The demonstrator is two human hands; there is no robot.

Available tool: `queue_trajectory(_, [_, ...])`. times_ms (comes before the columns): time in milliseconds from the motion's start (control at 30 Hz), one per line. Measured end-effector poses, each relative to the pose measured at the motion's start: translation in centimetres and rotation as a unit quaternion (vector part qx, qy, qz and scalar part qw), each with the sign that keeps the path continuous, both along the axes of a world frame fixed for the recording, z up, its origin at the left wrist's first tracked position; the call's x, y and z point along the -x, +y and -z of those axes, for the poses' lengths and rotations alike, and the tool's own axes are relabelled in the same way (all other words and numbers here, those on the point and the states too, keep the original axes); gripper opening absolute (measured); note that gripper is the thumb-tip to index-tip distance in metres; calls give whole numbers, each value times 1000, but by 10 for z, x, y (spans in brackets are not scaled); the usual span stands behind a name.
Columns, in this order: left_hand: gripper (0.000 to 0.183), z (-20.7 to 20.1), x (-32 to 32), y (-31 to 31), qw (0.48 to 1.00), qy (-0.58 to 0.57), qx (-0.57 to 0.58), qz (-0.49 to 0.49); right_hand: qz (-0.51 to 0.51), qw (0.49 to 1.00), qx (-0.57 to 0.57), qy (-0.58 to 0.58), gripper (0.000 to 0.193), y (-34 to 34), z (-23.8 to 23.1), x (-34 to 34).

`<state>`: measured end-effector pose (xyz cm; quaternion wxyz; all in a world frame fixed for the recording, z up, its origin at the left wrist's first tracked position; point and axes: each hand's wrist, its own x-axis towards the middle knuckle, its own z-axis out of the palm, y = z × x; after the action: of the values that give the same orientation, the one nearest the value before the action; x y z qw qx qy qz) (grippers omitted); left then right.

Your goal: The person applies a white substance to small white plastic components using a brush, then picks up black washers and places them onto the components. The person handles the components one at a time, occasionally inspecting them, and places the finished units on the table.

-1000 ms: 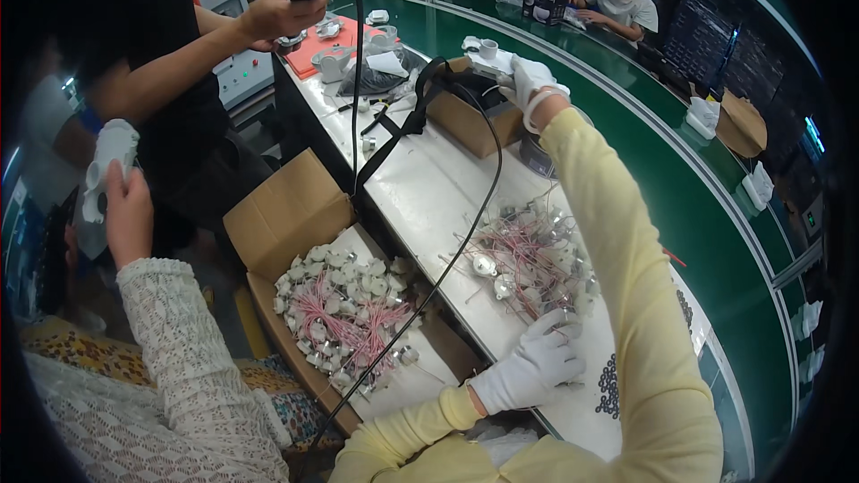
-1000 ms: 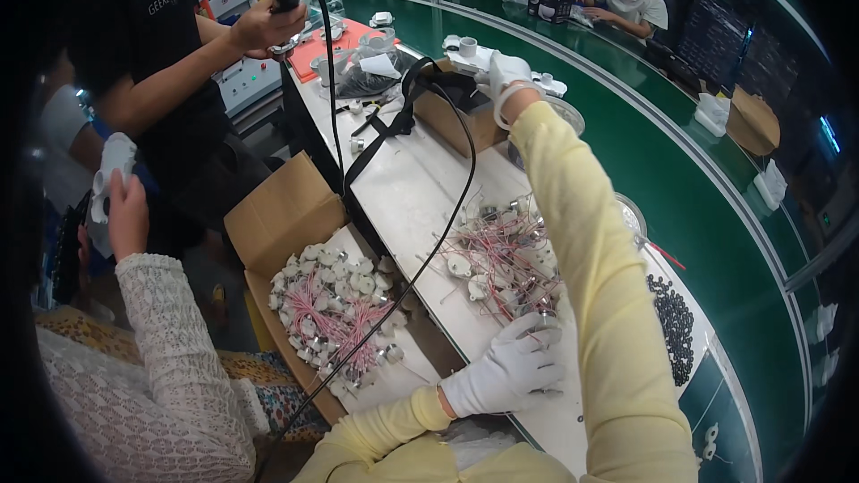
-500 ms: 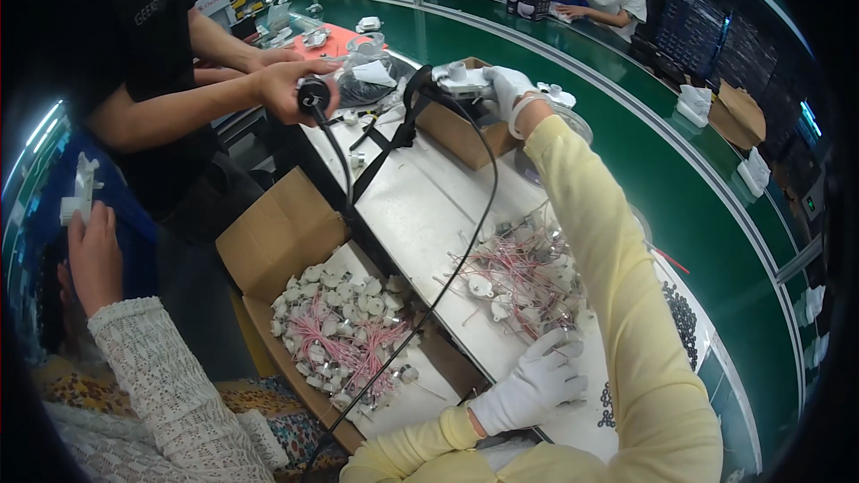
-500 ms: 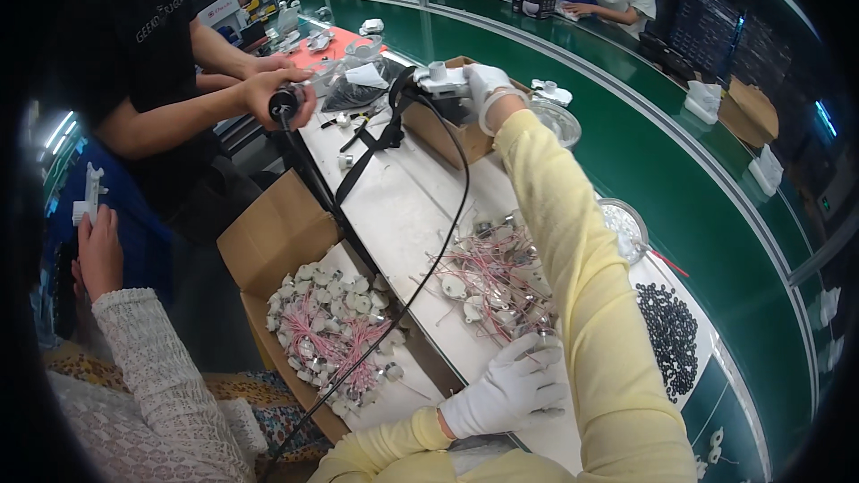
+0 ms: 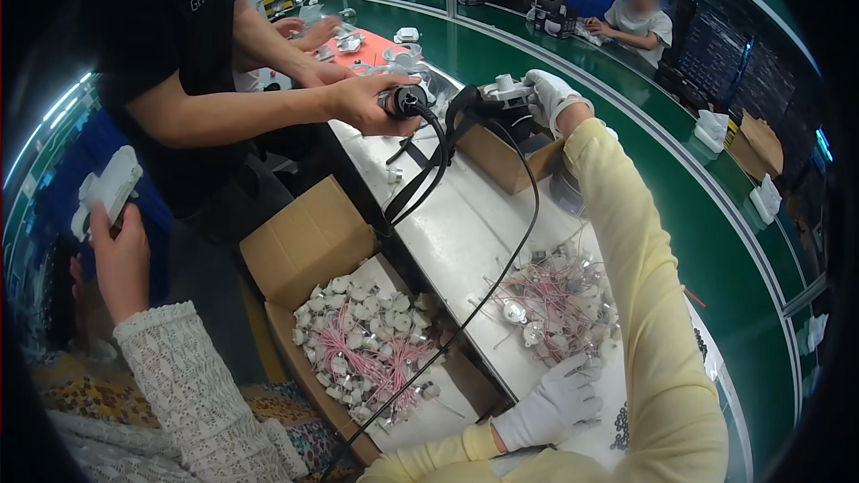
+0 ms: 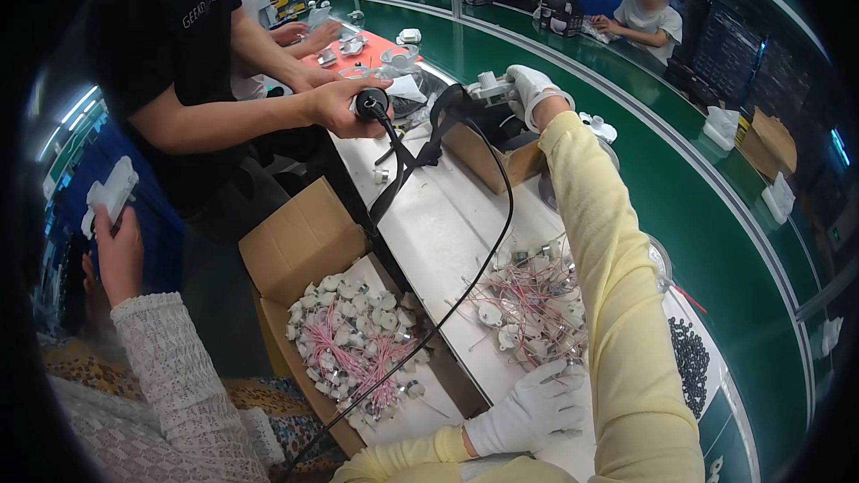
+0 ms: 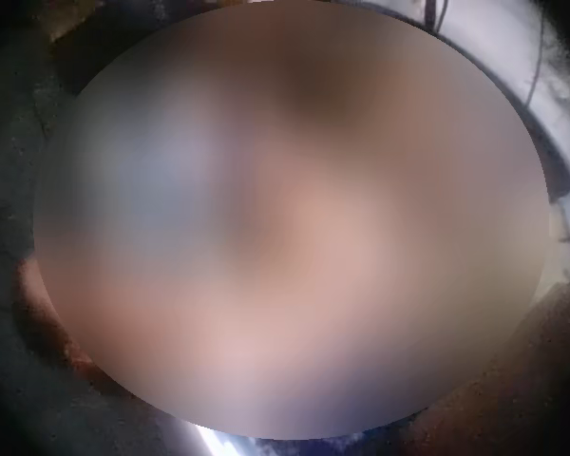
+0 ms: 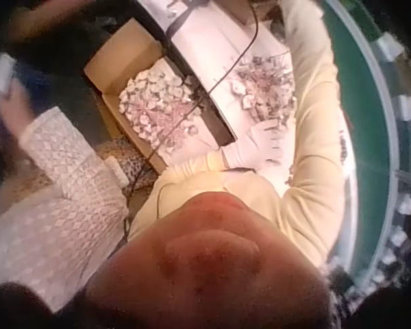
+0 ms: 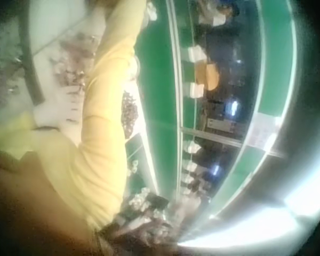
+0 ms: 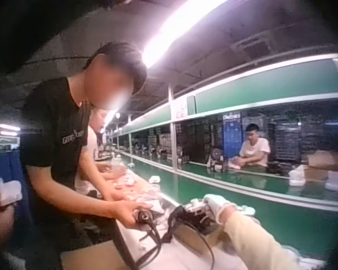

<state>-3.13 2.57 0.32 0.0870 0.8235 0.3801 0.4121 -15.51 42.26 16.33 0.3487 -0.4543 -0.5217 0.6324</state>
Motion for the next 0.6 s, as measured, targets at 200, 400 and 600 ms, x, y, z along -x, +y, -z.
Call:
queue_trajectory(200, [19, 3, -1, 1, 1000, -3, -8, -2, -31, 997, 35, 63, 15, 25, 7, 11])
queue_trajectory(400, [17, 2, 0, 1, 1000, -6, 0, -2, -13, 997, 0, 79, 11, 37, 14, 35])
queue_trajectory(600, [20, -1, 0, 1, 999, -39, 25, 20, -21, 997, 9, 72, 14, 48, 16, 34])
